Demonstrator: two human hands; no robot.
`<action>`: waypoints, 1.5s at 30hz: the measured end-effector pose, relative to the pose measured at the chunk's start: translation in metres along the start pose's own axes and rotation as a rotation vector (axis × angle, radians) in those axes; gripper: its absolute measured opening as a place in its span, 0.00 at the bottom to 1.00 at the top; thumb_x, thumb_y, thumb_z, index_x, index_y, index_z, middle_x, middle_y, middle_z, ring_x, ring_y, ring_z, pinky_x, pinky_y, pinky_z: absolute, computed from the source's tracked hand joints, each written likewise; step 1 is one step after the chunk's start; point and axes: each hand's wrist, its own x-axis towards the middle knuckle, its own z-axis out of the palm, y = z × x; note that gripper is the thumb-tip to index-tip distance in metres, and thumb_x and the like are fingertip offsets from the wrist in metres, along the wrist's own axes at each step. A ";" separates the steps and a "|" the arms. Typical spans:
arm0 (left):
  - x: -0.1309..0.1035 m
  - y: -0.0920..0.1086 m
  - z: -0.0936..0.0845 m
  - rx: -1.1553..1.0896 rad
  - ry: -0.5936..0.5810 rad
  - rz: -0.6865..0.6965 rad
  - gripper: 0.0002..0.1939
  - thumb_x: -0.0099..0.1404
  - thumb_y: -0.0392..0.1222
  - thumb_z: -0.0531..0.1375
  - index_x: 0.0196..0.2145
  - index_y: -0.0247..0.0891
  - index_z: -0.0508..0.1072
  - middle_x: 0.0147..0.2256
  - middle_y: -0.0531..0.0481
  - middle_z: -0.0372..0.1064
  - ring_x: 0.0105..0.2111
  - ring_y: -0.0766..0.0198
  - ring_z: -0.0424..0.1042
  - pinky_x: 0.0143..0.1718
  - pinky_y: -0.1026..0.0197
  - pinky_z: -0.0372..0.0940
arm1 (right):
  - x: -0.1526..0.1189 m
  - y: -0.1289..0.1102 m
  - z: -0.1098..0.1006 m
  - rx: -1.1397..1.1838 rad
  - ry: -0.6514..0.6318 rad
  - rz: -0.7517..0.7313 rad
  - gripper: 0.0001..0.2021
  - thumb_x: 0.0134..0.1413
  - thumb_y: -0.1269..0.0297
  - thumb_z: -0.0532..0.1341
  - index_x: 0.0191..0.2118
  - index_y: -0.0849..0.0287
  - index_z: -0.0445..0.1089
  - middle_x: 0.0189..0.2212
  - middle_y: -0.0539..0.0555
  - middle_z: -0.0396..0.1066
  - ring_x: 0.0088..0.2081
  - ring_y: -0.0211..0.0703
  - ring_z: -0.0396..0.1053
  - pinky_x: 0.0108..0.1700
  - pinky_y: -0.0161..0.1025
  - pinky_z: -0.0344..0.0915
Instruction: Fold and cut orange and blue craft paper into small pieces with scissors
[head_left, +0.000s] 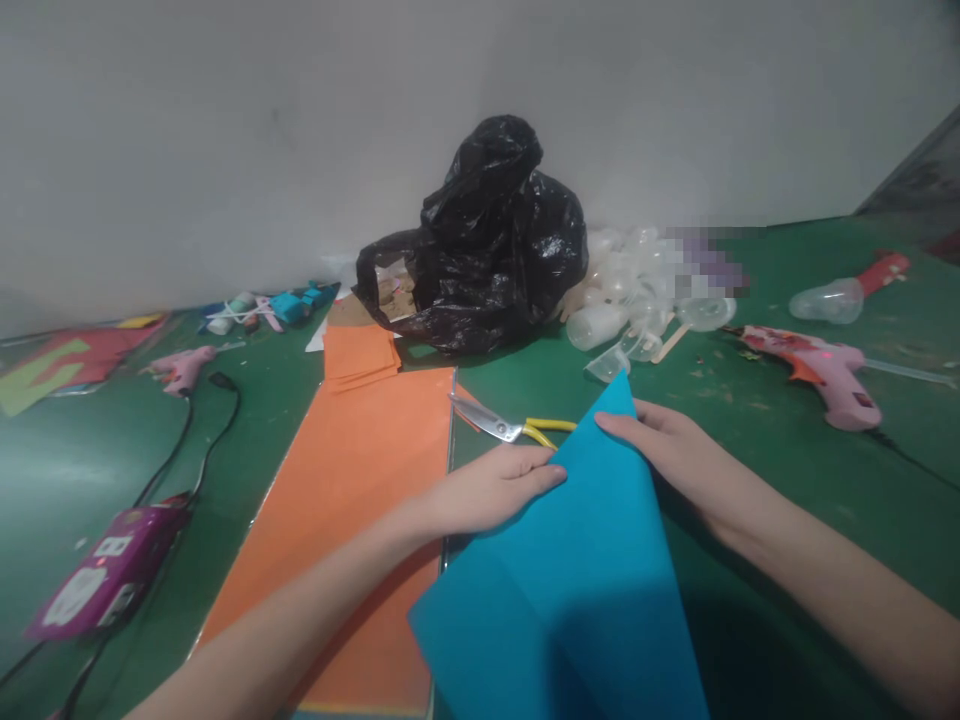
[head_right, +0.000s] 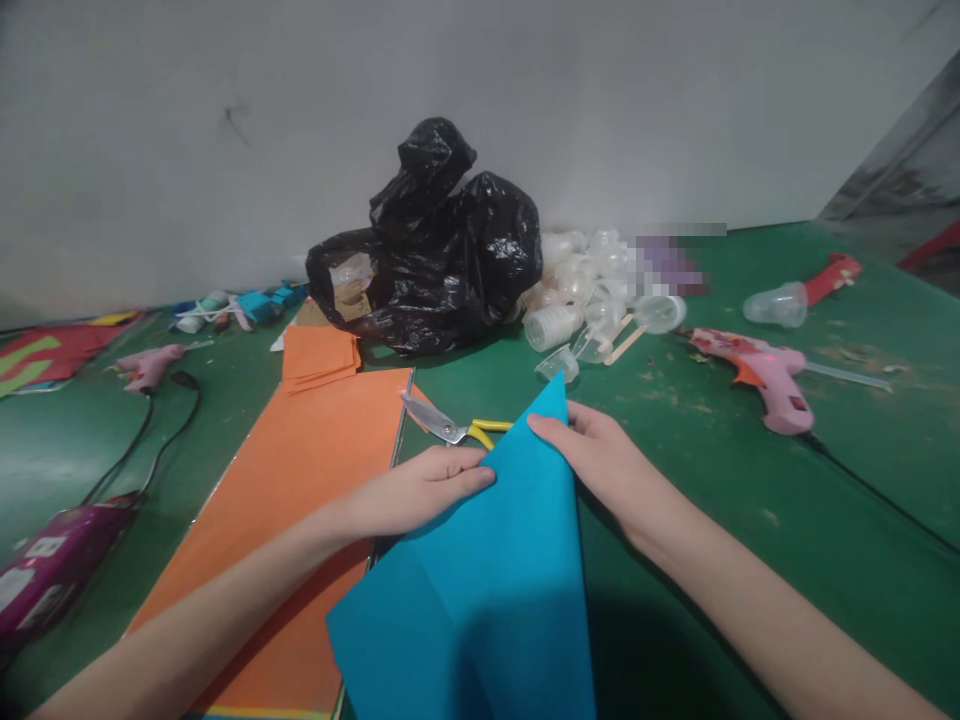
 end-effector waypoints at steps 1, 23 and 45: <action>0.000 0.000 0.000 0.002 0.000 0.001 0.19 0.73 0.55 0.51 0.30 0.39 0.64 0.30 0.55 0.62 0.31 0.67 0.62 0.36 0.62 0.61 | 0.000 0.000 0.000 0.002 0.003 0.000 0.12 0.46 0.54 0.71 0.32 0.56 0.74 0.27 0.50 0.76 0.30 0.45 0.72 0.35 0.40 0.69; 0.000 -0.003 -0.001 -0.094 -0.018 -0.053 0.20 0.71 0.58 0.53 0.30 0.39 0.63 0.29 0.57 0.60 0.28 0.69 0.59 0.33 0.64 0.59 | 0.014 0.007 -0.007 -0.022 0.117 0.023 0.17 0.55 0.45 0.62 0.33 0.55 0.74 0.24 0.52 0.73 0.32 0.50 0.72 0.36 0.44 0.68; -0.008 0.008 0.008 -0.163 -0.063 -0.096 0.21 0.70 0.58 0.54 0.28 0.39 0.59 0.25 0.58 0.56 0.23 0.71 0.54 0.25 0.66 0.52 | 0.008 -0.002 -0.005 0.099 -0.042 -0.007 0.14 0.54 0.51 0.59 0.32 0.56 0.74 0.24 0.55 0.76 0.29 0.53 0.73 0.34 0.47 0.69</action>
